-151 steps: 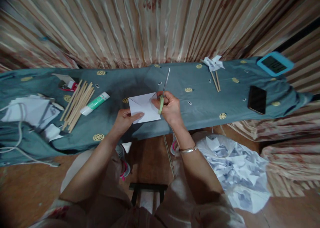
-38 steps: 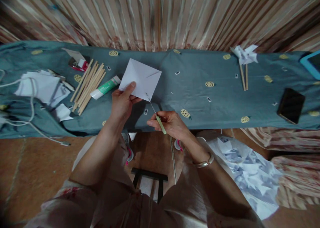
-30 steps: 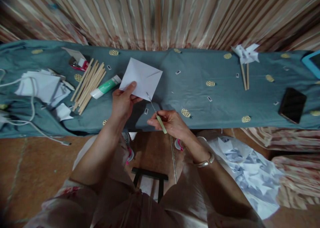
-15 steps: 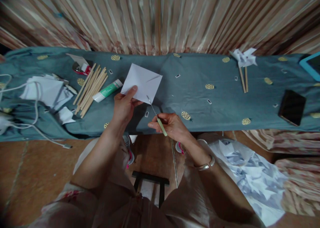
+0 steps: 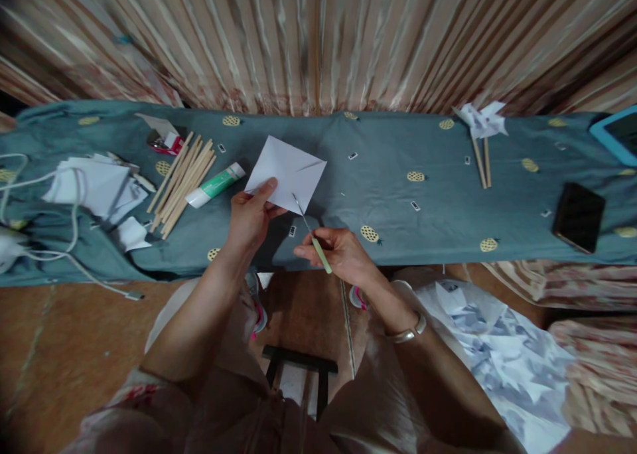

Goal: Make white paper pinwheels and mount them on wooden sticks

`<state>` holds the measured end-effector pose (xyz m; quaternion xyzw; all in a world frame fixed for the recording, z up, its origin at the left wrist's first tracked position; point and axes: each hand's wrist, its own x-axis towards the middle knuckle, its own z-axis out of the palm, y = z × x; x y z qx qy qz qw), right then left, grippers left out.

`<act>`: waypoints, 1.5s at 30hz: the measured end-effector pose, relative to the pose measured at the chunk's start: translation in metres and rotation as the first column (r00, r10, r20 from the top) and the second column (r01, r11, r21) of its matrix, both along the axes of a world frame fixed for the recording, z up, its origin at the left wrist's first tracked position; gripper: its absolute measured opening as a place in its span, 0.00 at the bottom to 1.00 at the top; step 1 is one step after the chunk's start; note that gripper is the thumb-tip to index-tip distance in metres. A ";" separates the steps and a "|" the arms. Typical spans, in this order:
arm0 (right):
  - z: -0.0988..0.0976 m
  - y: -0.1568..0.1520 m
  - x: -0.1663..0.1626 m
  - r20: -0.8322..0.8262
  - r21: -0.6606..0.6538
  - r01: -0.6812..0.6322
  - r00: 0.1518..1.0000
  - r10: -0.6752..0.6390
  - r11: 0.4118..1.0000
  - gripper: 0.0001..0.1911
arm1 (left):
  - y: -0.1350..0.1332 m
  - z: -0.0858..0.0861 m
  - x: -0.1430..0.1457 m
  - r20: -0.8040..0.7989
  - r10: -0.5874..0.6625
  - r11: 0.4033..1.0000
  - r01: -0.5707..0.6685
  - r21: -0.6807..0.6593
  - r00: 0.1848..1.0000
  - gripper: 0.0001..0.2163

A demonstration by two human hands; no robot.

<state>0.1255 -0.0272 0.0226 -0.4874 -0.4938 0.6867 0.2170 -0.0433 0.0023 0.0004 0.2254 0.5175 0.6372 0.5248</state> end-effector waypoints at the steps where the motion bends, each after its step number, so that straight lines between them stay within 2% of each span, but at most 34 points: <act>1: 0.000 0.000 0.000 -0.001 -0.007 0.002 1.000 -0.002 1.000 0.22 | 0.000 0.000 0.000 0.003 -0.001 1.000 0.001 -0.001 1.000 0.18; 9: -0.009 -0.001 0.002 -0.002 0.013 0.007 1.000 -0.007 1.000 0.21 | -0.001 0.001 0.000 0.028 0.000 1.000 0.000 -0.013 1.000 0.19; 21: -0.007 0.000 -0.001 -0.020 -0.010 0.048 0.999 -0.048 0.999 0.23 | -0.001 0.002 0.003 0.036 -0.005 1.000 0.006 -0.018 0.999 0.15; 34: -0.011 0.000 0.002 -0.041 0.017 0.036 0.999 -0.035 0.999 0.20 | -0.003 0.002 0.005 0.048 -0.027 0.999 0.028 -0.027 0.998 0.19; 45: -0.007 0.000 0.000 -0.047 0.034 0.039 0.998 -0.038 0.999 0.20 | -0.004 0.001 0.006 0.076 -0.054 0.999 0.054 -0.004 0.996 0.19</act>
